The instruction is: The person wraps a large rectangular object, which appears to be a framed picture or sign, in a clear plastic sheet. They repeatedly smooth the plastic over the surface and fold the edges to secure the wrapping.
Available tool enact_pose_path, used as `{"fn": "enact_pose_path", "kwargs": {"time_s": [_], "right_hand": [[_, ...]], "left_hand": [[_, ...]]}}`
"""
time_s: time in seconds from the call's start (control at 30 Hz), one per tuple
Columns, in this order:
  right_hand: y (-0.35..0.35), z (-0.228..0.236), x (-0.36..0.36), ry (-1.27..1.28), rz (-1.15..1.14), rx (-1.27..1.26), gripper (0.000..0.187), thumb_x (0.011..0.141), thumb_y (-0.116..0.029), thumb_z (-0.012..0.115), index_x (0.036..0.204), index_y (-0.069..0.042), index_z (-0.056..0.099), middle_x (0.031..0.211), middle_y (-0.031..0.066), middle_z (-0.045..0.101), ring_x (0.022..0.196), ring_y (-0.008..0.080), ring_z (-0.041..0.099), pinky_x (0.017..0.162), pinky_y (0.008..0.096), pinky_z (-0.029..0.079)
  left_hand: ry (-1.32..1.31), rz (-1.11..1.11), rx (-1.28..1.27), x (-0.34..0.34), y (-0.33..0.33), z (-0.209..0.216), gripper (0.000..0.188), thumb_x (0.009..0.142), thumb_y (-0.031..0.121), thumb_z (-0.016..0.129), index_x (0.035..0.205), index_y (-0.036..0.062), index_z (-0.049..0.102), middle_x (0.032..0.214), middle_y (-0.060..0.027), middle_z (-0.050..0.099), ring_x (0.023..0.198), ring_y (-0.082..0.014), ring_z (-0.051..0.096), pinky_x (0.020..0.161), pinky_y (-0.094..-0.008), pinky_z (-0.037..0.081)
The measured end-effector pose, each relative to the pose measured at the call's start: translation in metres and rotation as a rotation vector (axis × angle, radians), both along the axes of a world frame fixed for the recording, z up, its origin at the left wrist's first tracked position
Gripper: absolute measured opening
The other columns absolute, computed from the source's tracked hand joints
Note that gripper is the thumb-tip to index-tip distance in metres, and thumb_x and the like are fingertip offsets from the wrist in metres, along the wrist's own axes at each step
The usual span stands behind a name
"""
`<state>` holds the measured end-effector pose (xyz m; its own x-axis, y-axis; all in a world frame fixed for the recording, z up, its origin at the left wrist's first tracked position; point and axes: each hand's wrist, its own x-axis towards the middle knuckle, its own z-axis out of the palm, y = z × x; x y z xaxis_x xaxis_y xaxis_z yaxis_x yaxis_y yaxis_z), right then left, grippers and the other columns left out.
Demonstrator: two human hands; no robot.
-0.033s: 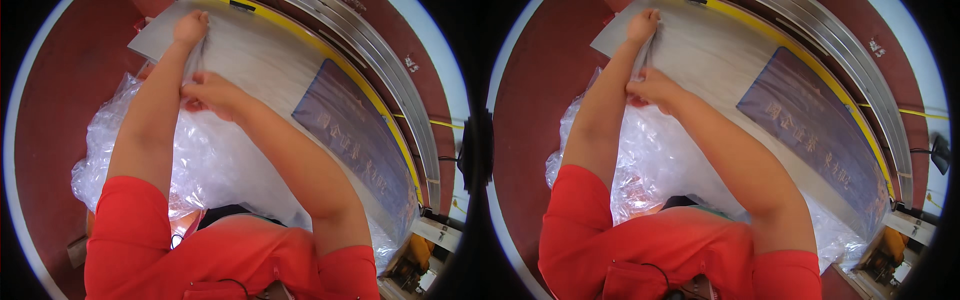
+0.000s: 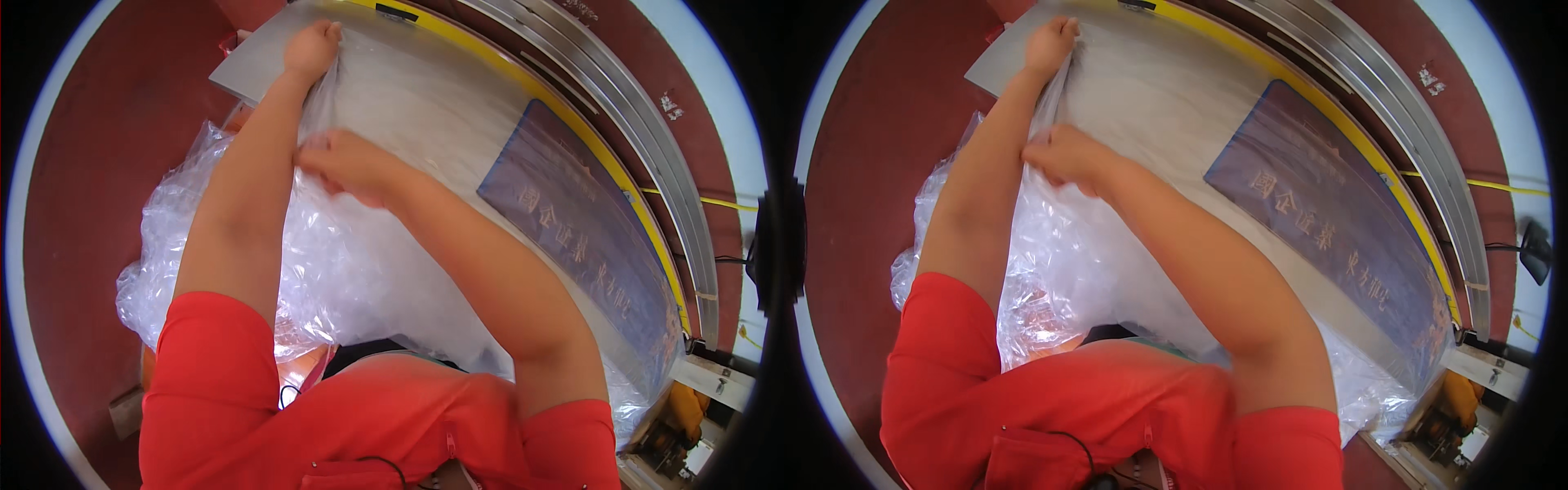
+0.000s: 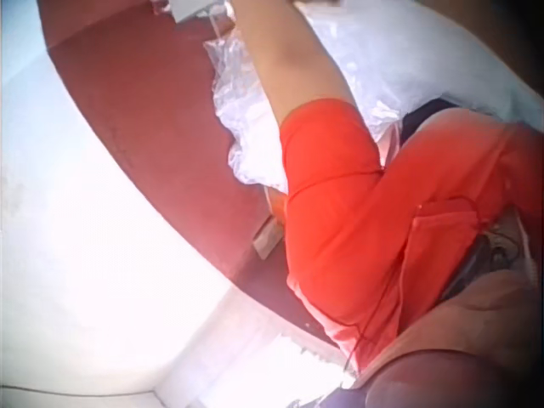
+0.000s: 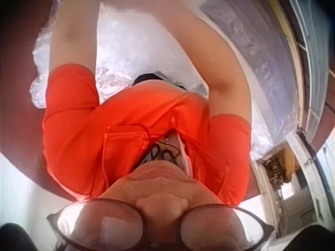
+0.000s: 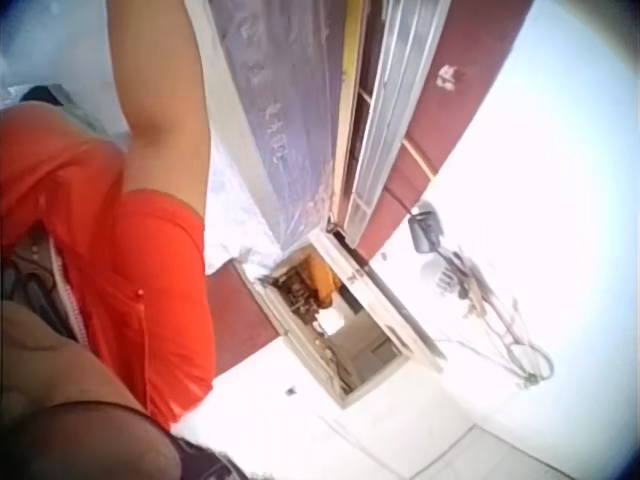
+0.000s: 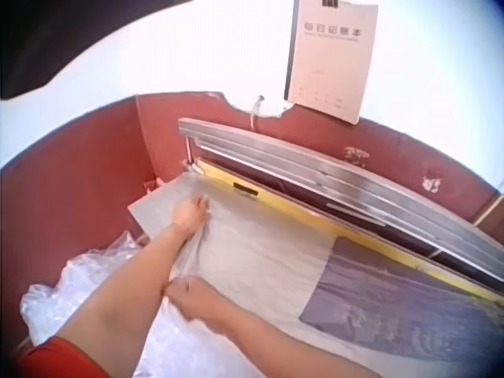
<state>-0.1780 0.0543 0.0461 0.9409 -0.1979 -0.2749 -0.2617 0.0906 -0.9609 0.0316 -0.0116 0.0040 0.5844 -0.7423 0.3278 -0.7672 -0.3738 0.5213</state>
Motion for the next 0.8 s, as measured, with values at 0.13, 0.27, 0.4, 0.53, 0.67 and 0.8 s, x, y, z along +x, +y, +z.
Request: {"fn": "enact_pose_path", "kwargs": {"time_s": [0.13, 0.27, 0.4, 0.53, 0.67, 0.8], "right_hand": [[0.016, 0.036, -0.059, -0.301, 0.611, 0.159, 0.029, 0.080, -0.033, 0.046, 0.078, -0.005, 0.052, 0.071, 0.0036, 0.049, 0.066, 0.0133, 0.044, 0.059, 0.0245, 0.036], [0.010, 0.085, -0.216, -0.197, 0.414, -0.017, 0.027, 0.080, -0.031, 0.047, 0.082, -0.004, 0.052, 0.076, 0.0053, 0.050, 0.070, 0.0155, 0.046, 0.063, 0.0265, 0.037], [0.016, 0.119, -0.417, 0.304, -0.401, -0.410, 0.027, 0.079, -0.029, 0.047, 0.086, -0.004, 0.051, 0.081, 0.0070, 0.051, 0.074, 0.0177, 0.048, 0.067, 0.0286, 0.038], [0.065, 0.137, -0.611, 0.846, -1.203, -0.827, 0.027, 0.079, -0.027, 0.048, 0.091, -0.003, 0.051, 0.085, 0.0088, 0.052, 0.078, 0.0199, 0.049, 0.070, 0.0306, 0.040], [0.125, 0.154, -0.740, 1.333, -1.522, -1.135, 0.028, 0.079, -0.025, 0.049, 0.095, -0.002, 0.050, 0.090, 0.0105, 0.053, 0.082, 0.0221, 0.051, 0.074, 0.0326, 0.041], [0.152, 0.135, -0.760, 0.746, -1.820, -0.843, 0.029, 0.079, -0.023, 0.049, 0.099, -0.002, 0.050, 0.095, 0.0122, 0.054, 0.086, 0.0243, 0.052, 0.078, 0.0347, 0.043]], "left_hand": [[0.061, 0.031, 0.008, 0.013, 0.022, -0.001, 0.032, 0.081, 0.036, 0.037, 0.086, 0.0113, 0.057, 0.088, -0.0109, 0.058, 0.085, -0.0293, 0.053, 0.073, -0.0374, 0.041], [0.039, 0.072, 0.055, 0.006, 0.012, 0.007, 0.033, 0.082, 0.037, 0.036, 0.093, 0.0124, 0.055, 0.094, -0.0108, 0.057, 0.090, -0.0294, 0.052, 0.076, -0.0375, 0.040], [-0.083, 0.143, 0.077, 0.020, 0.009, -0.010, 0.036, 0.082, 0.039, 0.033, 0.096, 0.0143, 0.056, 0.098, -0.0109, 0.056, 0.094, -0.0312, 0.050, 0.080, -0.0379, 0.040], [-0.318, 0.101, 0.133, 0.026, -0.003, -0.023, 0.045, 0.084, 0.039, 0.025, 0.093, 0.0064, 0.055, 0.091, -0.0193, 0.056, 0.087, -0.0346, 0.053, 0.077, -0.0437, 0.041], [-0.356, 0.111, 0.230, 0.016, -0.005, -0.016, 0.048, 0.085, 0.042, 0.023, 0.101, 0.0083, 0.053, 0.100, -0.0183, 0.053, 0.095, -0.0331, 0.050, 0.082, -0.0419, 0.038], [-0.332, 0.098, 0.352, 0.071, -0.021, -0.043, 0.048, 0.084, 0.046, 0.025, 0.110, 0.0123, 0.048, 0.109, -0.0169, 0.048, 0.103, -0.0330, 0.044, 0.085, -0.0403, 0.036]]}}
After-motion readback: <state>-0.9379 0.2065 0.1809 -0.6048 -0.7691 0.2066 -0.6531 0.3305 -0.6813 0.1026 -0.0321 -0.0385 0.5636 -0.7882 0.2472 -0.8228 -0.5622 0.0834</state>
